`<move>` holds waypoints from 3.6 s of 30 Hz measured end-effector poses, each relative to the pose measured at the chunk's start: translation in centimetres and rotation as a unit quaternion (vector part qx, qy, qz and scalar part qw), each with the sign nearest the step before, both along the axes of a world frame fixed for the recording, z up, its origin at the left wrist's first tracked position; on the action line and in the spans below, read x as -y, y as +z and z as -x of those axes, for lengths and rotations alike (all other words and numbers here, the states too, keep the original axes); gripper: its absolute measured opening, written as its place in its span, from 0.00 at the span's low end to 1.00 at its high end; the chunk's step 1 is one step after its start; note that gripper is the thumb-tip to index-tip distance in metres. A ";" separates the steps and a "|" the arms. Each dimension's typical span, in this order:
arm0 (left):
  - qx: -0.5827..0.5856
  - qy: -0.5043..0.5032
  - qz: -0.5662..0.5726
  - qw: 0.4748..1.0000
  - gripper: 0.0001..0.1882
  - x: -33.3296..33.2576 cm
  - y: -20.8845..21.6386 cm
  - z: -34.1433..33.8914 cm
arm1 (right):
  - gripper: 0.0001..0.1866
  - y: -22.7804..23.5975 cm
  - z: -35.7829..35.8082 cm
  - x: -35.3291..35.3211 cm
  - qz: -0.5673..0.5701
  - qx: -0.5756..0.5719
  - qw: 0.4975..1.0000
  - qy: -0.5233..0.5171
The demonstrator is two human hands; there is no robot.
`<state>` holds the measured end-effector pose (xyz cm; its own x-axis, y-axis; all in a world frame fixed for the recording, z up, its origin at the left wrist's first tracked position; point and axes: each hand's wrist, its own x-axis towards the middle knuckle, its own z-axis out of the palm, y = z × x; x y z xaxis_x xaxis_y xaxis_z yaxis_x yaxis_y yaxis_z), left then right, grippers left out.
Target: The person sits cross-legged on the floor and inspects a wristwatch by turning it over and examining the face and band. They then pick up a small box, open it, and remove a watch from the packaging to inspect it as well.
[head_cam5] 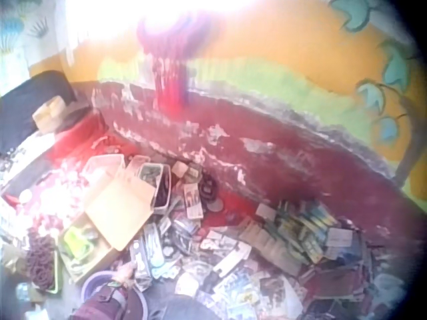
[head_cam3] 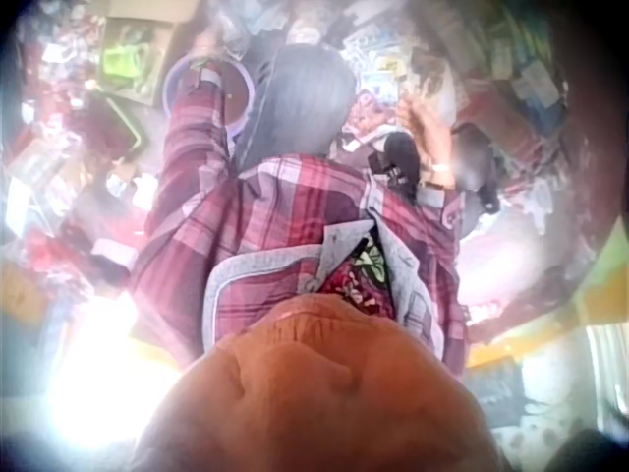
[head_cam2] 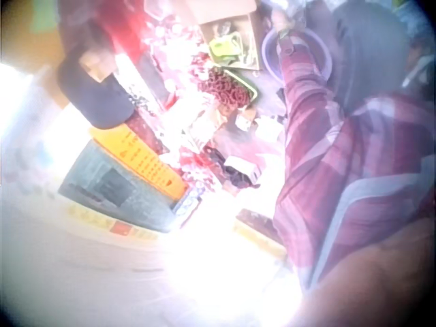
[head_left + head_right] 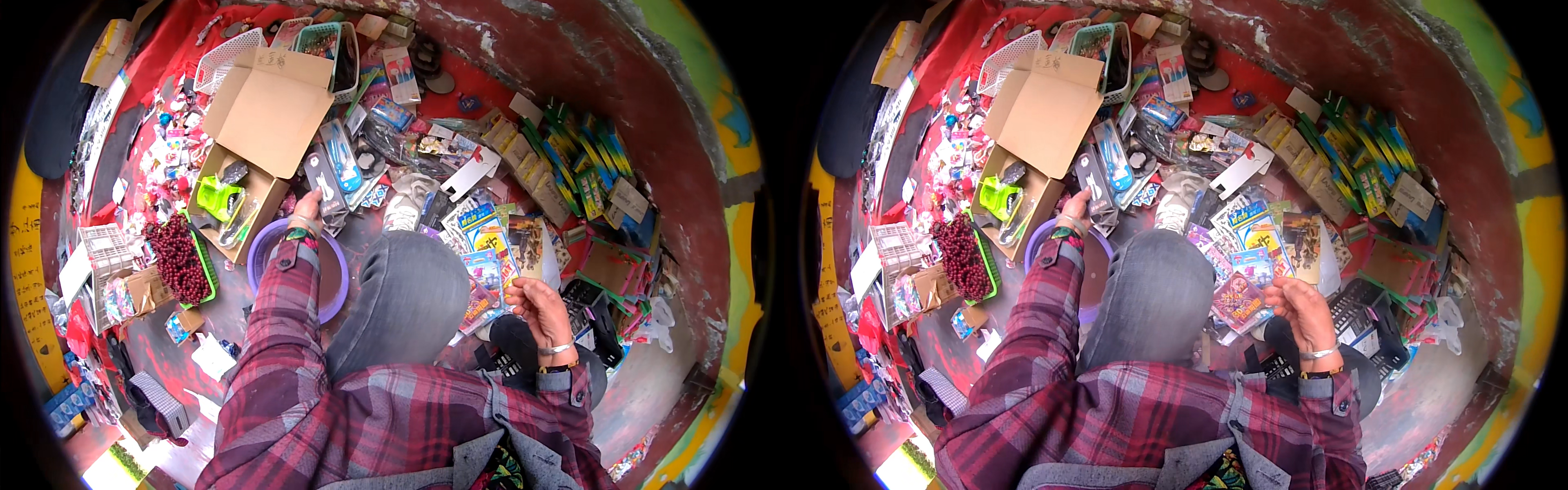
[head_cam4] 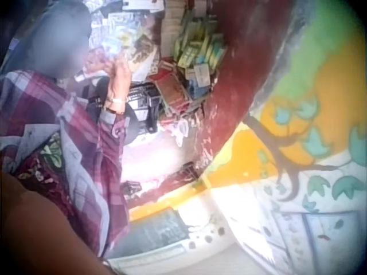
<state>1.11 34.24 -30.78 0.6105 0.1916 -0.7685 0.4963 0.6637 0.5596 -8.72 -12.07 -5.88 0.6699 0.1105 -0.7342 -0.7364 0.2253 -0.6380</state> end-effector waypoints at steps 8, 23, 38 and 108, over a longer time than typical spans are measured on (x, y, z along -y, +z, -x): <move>-0.003 -0.037 -0.055 0.998 0.14 -4.3 -7.3 -4.1 | 0.14 -0.3 0.3 0.5 0.011 -0.024 0.999 -0.019; 0.266 -0.435 -0.689 0.516 0.11 9.8 -0.5 -9.8 | 0.14 0.9 -0.7 -0.1 -0.052 -0.035 0.998 -0.002; 0.131 -0.712 -0.627 0.289 0.14 14.7 -0.8 -12.3 | 0.13 -0.4 -0.7 1.2 -0.066 -0.082 0.994 -0.035; 0.621 -0.572 -0.372 0.385 0.32 38.4 38.2 7.7 | 0.07 10.1 7.7 7.2 -0.047 0.260 0.902 -0.342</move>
<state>-6.60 -4.15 7.44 0.4303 -0.8642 0.2607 -0.7319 -0.1650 0.6612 -16.40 -19.30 4.18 0.8563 -0.4133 -0.3097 -0.0109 0.5851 -0.8109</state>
